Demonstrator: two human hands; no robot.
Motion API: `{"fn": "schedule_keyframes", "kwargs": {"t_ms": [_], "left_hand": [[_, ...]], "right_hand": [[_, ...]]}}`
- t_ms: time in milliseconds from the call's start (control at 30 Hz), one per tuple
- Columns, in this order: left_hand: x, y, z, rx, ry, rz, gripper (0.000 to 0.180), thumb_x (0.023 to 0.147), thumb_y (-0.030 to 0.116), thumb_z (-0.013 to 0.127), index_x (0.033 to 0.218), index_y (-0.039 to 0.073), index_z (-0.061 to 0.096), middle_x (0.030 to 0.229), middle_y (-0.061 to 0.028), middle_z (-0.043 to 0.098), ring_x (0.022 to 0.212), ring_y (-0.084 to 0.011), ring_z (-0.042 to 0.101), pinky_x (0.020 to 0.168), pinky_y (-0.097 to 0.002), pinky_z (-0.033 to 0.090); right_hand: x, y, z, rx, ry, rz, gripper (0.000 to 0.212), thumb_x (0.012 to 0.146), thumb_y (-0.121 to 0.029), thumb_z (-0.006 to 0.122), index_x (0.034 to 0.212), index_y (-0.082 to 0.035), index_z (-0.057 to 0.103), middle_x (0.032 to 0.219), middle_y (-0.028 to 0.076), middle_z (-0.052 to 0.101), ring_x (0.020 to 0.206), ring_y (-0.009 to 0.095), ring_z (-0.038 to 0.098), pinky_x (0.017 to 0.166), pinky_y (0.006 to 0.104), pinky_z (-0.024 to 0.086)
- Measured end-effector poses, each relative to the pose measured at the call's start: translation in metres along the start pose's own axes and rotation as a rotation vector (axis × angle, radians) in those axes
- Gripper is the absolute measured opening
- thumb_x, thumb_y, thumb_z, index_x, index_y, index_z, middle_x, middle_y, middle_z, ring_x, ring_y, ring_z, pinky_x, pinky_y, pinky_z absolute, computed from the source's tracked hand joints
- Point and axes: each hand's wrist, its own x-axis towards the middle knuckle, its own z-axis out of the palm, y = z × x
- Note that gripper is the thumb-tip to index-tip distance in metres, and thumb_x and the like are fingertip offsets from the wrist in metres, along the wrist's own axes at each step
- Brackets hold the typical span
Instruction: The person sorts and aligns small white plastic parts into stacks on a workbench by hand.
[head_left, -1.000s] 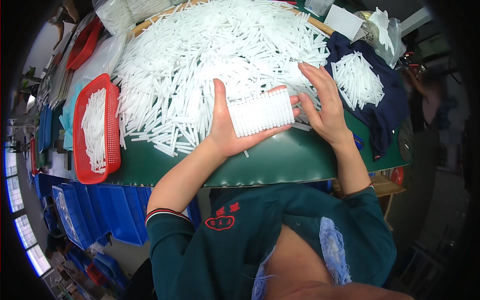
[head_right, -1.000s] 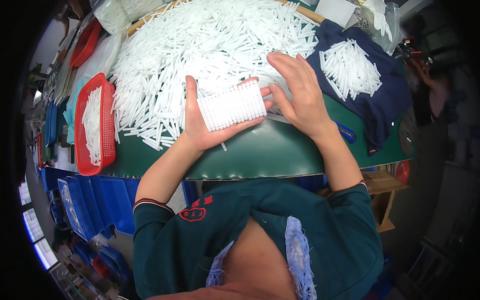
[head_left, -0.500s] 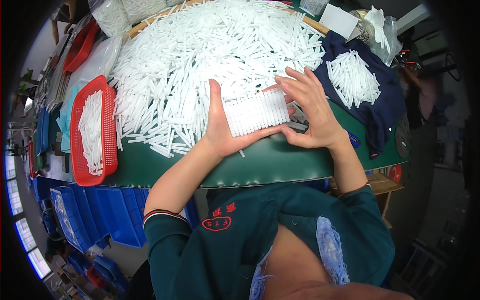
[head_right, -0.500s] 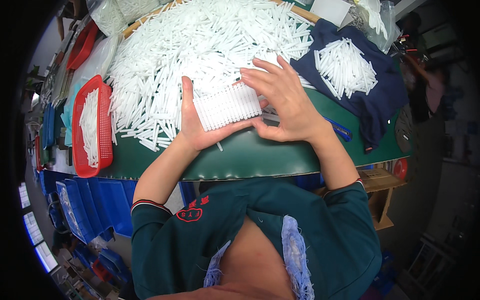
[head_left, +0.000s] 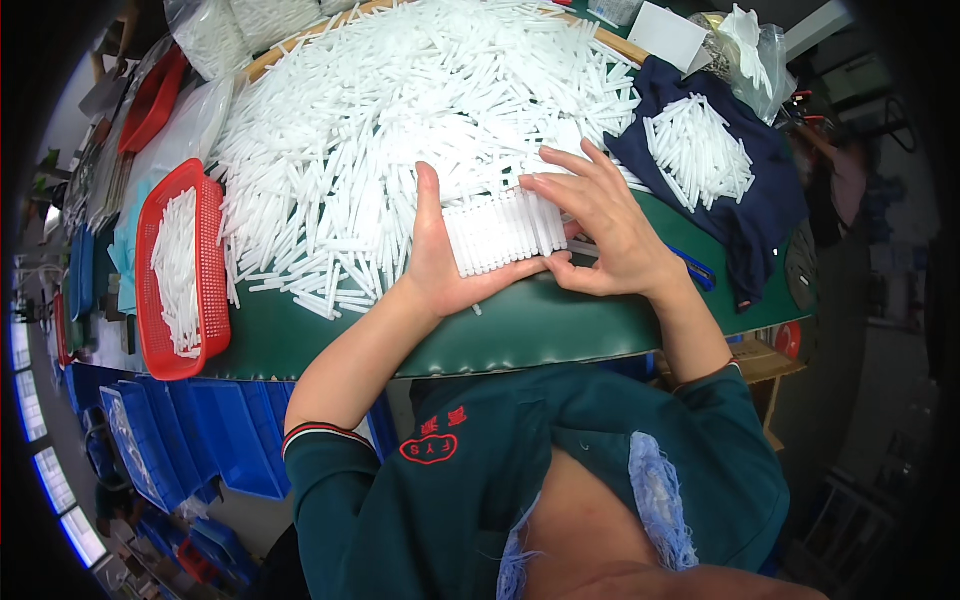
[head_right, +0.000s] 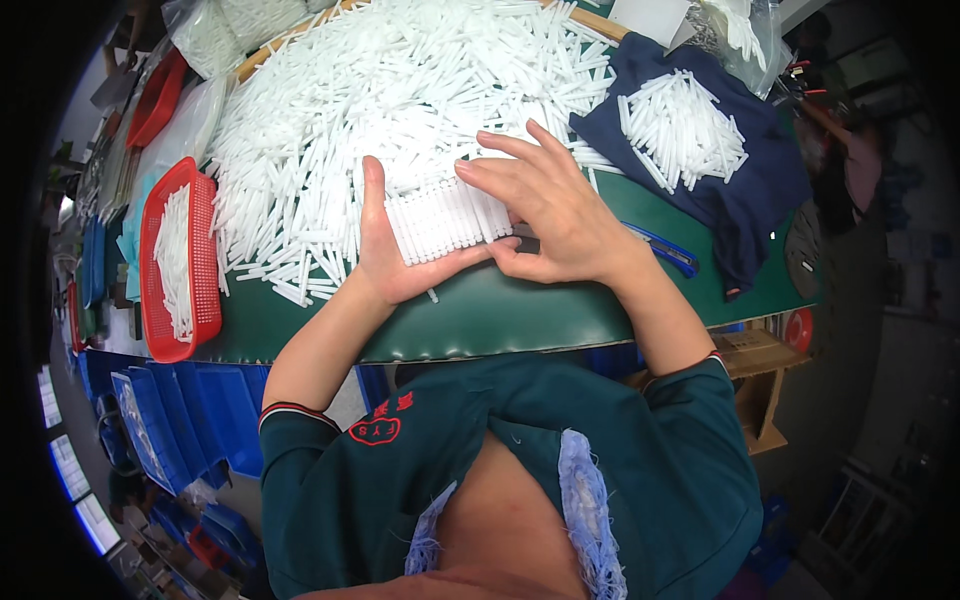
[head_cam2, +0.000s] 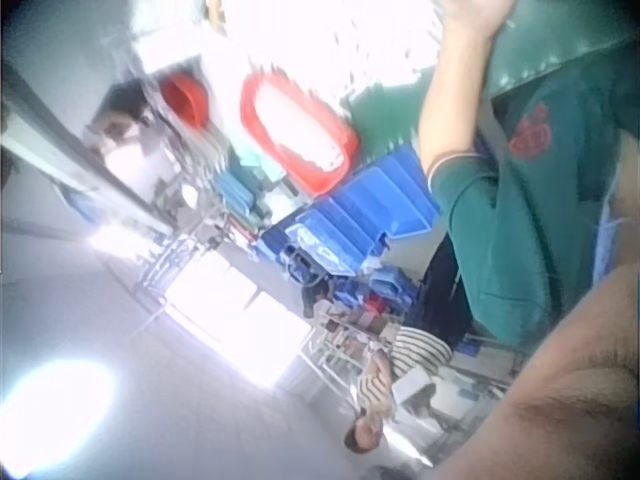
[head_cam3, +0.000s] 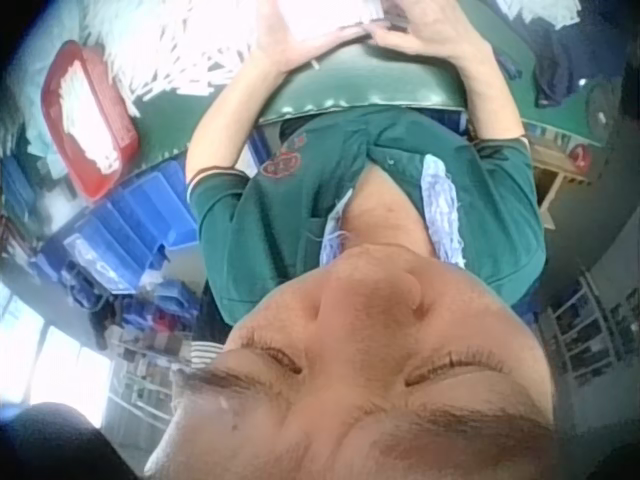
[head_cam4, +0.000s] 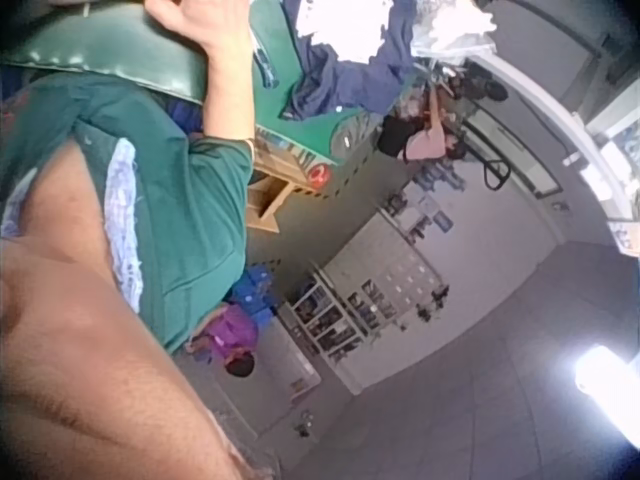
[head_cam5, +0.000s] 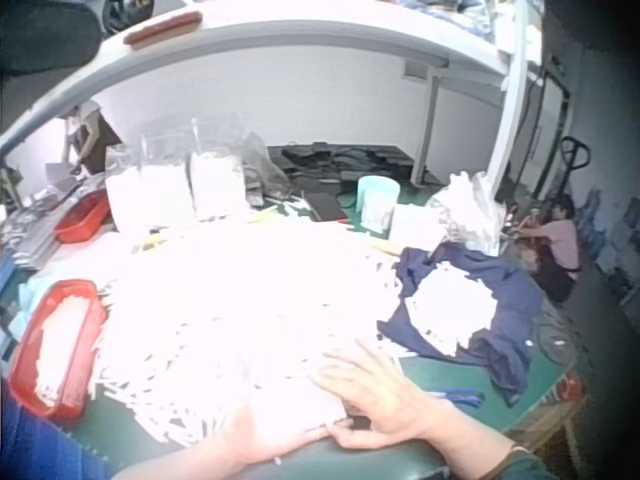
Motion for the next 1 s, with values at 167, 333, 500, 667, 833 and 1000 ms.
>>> {"fn": "schedule_keyframes", "kwargs": {"t_ms": [167, 333, 500, 667, 833, 1000], "left_hand": [[0.001, 0.001, 0.007, 0.064, 0.097, 0.011, 0.113, 0.071, 0.090, 0.023, 0.146, 0.006, 0.023, 0.145, -0.0232, 0.030, 0.134, -0.0443, 0.029, 0.110, -0.0566, 0.022], [0.002, 0.000, 0.008, 0.132, 0.132, 0.017, 0.112, 0.072, 0.090, 0.023, 0.146, 0.007, 0.023, 0.145, -0.0233, 0.029, 0.133, -0.0453, 0.029, 0.109, -0.0566, 0.022], [0.002, -0.001, 0.009, 0.166, 0.154, 0.018, 0.110, 0.072, 0.089, 0.022, 0.147, 0.008, 0.024, 0.146, -0.0228, 0.029, 0.133, -0.0454, 0.030, 0.110, -0.0568, 0.021], [0.002, -0.002, 0.012, 0.222, 0.199, 0.024, 0.109, 0.073, 0.089, 0.022, 0.147, 0.009, 0.024, 0.147, -0.0190, 0.031, 0.133, -0.0441, 0.031, 0.110, -0.0571, 0.021], [0.001, 0.002, 0.002, 0.091, 0.090, -0.015, 0.110, 0.072, 0.090, 0.021, 0.147, 0.009, 0.024, 0.147, -0.0171, 0.032, 0.133, -0.0441, 0.032, 0.110, -0.0572, 0.021], [0.000, 0.001, 0.002, 0.074, 0.073, -0.023, 0.111, 0.072, 0.090, 0.021, 0.147, 0.009, 0.024, 0.146, -0.0184, 0.032, 0.133, -0.0443, 0.032, 0.109, -0.0574, 0.021]], "right_hand": [[0.001, 0.003, -0.009, -0.002, 0.013, 0.008, 0.073, 0.063, -0.014, 0.069, 0.133, -0.009, 0.048, 0.126, 0.009, 0.056, 0.128, 0.033, 0.044, 0.109, 0.0561, 0.025], [0.000, 0.004, -0.009, -0.008, -0.025, 0.010, 0.075, 0.063, -0.014, 0.070, 0.134, -0.009, 0.046, 0.128, 0.008, 0.055, 0.128, 0.033, 0.043, 0.109, 0.0557, 0.025], [0.001, 0.003, -0.010, -0.048, -0.044, 0.001, 0.074, 0.063, -0.016, 0.070, 0.133, -0.010, 0.049, 0.126, 0.008, 0.055, 0.127, 0.033, 0.044, 0.109, 0.0552, 0.026], [0.003, 0.002, -0.012, -0.095, -0.058, 0.001, 0.071, 0.063, -0.016, 0.070, 0.131, -0.011, 0.051, 0.122, 0.008, 0.057, 0.127, 0.032, 0.044, 0.108, 0.0554, 0.028], [0.003, 0.001, -0.011, -0.099, -0.069, 0.003, 0.070, 0.063, -0.016, 0.070, 0.131, -0.012, 0.052, 0.119, 0.009, 0.057, 0.126, 0.032, 0.045, 0.108, 0.0554, 0.028], [0.003, 0.001, -0.012, -0.101, -0.065, 0.001, 0.070, 0.064, -0.017, 0.072, 0.131, -0.012, 0.052, 0.119, 0.009, 0.057, 0.125, 0.032, 0.046, 0.107, 0.0551, 0.029]]}}
